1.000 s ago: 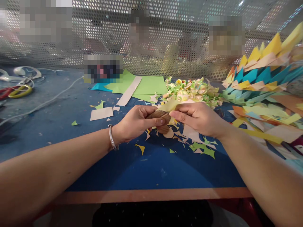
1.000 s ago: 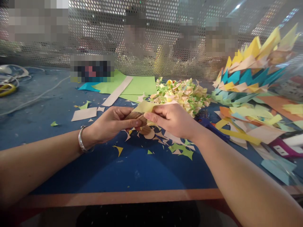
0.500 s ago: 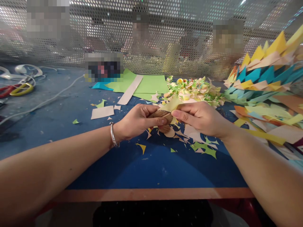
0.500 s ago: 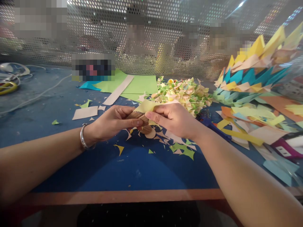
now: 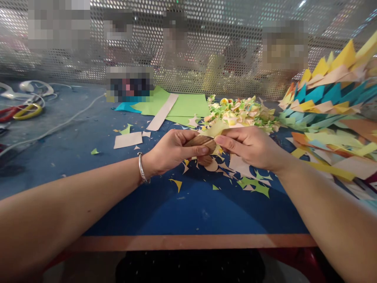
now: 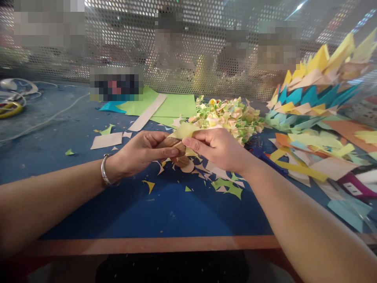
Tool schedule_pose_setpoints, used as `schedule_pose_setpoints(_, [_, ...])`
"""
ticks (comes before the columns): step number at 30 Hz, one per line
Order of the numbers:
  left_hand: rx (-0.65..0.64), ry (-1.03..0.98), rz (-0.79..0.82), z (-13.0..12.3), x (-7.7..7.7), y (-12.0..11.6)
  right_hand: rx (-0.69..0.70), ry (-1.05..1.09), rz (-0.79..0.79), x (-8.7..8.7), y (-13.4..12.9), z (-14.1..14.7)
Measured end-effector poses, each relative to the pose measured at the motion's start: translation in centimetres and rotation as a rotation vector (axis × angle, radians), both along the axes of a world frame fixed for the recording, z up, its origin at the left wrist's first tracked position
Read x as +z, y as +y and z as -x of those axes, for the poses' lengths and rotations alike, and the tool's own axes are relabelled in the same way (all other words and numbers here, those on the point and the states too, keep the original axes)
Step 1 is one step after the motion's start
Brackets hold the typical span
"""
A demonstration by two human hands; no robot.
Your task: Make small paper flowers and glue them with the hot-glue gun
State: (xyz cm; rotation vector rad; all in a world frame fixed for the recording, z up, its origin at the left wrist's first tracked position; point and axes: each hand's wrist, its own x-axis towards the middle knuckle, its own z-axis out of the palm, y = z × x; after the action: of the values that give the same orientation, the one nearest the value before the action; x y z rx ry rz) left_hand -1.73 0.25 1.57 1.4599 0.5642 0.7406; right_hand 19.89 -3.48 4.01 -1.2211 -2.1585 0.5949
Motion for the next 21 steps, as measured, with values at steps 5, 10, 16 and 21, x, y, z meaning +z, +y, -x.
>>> schedule_pose_setpoints(5, [0.115,-0.05,0.013,-0.2,-0.09,-0.1,-0.039,0.012,-0.007,0.16,-0.04,0.14])
schedule_pose_setpoints(10, [0.089,-0.064,-0.001,-0.23,-0.26,-0.12,-0.034,0.039,-0.024,0.14,-0.12,0.21])
schedule_pose_setpoints(16, [0.07,-0.056,0.034,-0.19,-0.15,-0.3,-0.054,0.033,-0.016,-0.09,-0.15,0.16])
schedule_pose_setpoints(21, [0.061,-0.044,0.048,-0.25,0.1,-0.51,-0.071,0.011,-0.031,-0.09,-0.22,0.29])
